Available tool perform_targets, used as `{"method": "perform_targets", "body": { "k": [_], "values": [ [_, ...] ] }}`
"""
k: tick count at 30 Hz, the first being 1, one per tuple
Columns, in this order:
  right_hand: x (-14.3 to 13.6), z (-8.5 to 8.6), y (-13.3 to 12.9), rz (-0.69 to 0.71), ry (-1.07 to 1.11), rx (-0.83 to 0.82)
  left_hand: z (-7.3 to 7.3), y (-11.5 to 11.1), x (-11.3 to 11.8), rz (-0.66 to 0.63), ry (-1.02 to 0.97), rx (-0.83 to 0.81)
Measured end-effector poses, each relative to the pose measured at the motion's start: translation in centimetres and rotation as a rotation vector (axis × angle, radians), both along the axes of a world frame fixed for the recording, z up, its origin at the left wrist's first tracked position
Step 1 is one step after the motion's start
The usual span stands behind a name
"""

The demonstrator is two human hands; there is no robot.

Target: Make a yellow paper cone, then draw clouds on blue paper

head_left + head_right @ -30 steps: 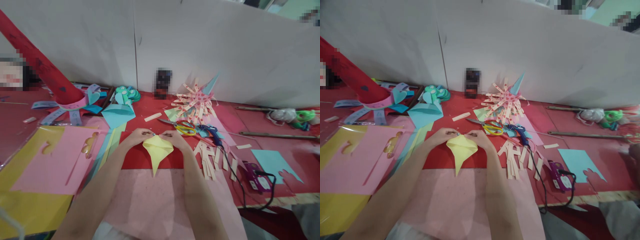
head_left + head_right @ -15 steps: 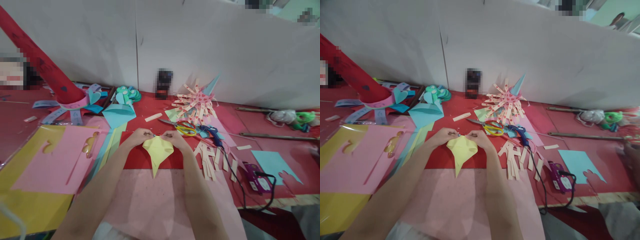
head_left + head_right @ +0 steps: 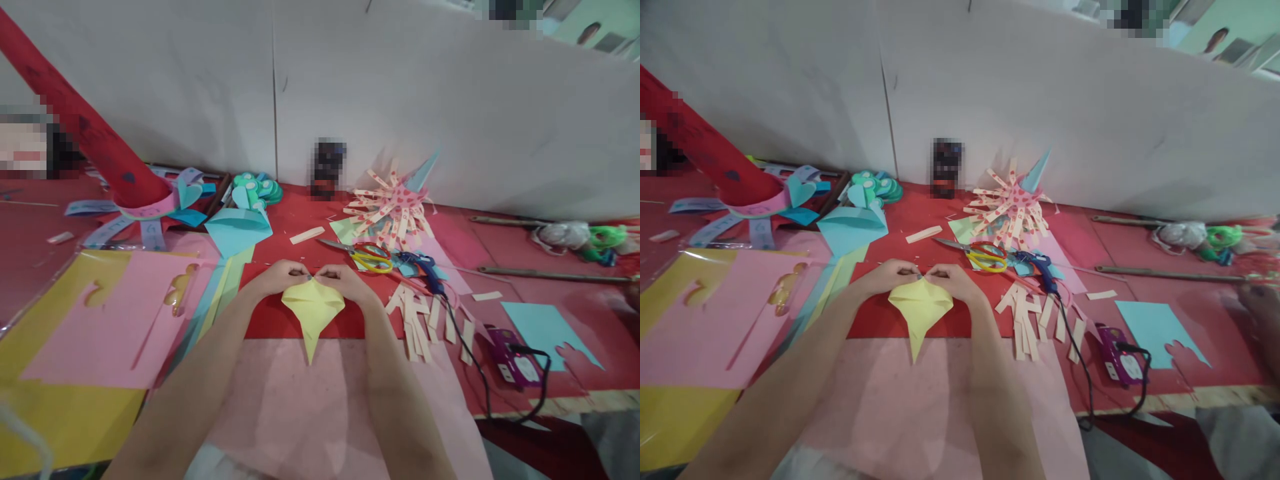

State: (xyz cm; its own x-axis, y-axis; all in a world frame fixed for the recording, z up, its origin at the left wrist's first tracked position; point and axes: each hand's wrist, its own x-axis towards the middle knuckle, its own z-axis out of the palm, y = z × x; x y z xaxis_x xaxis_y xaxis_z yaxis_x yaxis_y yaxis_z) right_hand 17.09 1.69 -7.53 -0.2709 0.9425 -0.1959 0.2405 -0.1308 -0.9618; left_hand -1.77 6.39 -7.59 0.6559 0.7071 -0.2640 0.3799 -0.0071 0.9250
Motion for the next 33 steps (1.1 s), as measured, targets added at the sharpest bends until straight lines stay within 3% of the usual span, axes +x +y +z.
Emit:
{"method": "perform_targets", "body": {
  "k": [9,19,26,33],
  "values": [
    [-0.6,0.0,0.1,-0.01,0.052,0.001,0.0,-0.2,-0.1,-0.039,-0.002,0.09],
    [0.1,-0.4,0.0,-0.028,0.008,-0.012,-0.3,-0.1,-0.1,0.033,0.014,0.133],
    [0.7,-0.4,0.0,-0.041,-0.007,-0.013,0.0,0.4,-0.8,-0.045,0.075,0.155],
    [1.9,-0.3,0.0,0.061,-0.011,-0.026,-0.1,0.7,-1.3,-0.064,0.079,0.098]
  ]
}}
